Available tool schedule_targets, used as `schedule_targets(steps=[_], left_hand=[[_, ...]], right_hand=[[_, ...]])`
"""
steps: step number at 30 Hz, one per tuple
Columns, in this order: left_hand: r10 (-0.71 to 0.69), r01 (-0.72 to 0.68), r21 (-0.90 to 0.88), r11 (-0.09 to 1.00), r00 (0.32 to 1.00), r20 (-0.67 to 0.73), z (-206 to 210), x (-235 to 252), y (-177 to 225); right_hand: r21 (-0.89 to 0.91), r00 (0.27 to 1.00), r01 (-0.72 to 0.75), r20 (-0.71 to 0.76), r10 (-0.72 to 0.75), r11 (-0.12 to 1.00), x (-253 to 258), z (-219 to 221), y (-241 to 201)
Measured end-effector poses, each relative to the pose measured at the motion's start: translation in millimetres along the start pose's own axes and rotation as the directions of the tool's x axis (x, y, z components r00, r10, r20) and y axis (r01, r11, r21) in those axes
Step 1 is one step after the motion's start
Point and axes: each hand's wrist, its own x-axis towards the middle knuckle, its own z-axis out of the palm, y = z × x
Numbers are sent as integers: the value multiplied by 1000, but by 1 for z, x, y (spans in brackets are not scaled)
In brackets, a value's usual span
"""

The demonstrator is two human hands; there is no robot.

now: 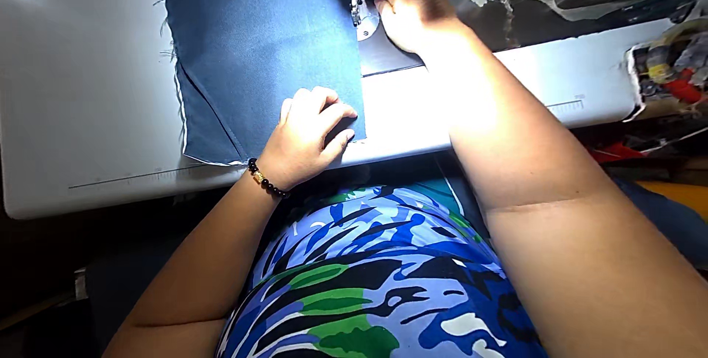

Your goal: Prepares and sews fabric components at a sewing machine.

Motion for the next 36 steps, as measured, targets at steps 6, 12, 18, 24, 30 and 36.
schedule_targets(steps=[6,12,18,24,30,36], left_hand=[[14,-14,28,999,1000,-10,1,1,-1],[9,-9,30,1000,1000,-3,-1,0,1],[47,-48,27,999,999,14,-1,0,-2],[303,-322,-67,944,932,-199,2,-19,23],[508,-392,-477,787,850,138,33,-13,70],[342,-134,-401,906,790,509,67,-15,68]], right_hand=[[-14,1000,6,-3,-6,1000,0,0,1],[91,1000,17,-4,-17,996,-5,-5,1],[401,935,346,-74,-346,848,-123,-59,29],[-70,680,-479,600,421,875,-314,-50,128],[298,738,-673,205,643,677,-372,58,148],[541,875,-473,200,440,695,-309,87,75]])
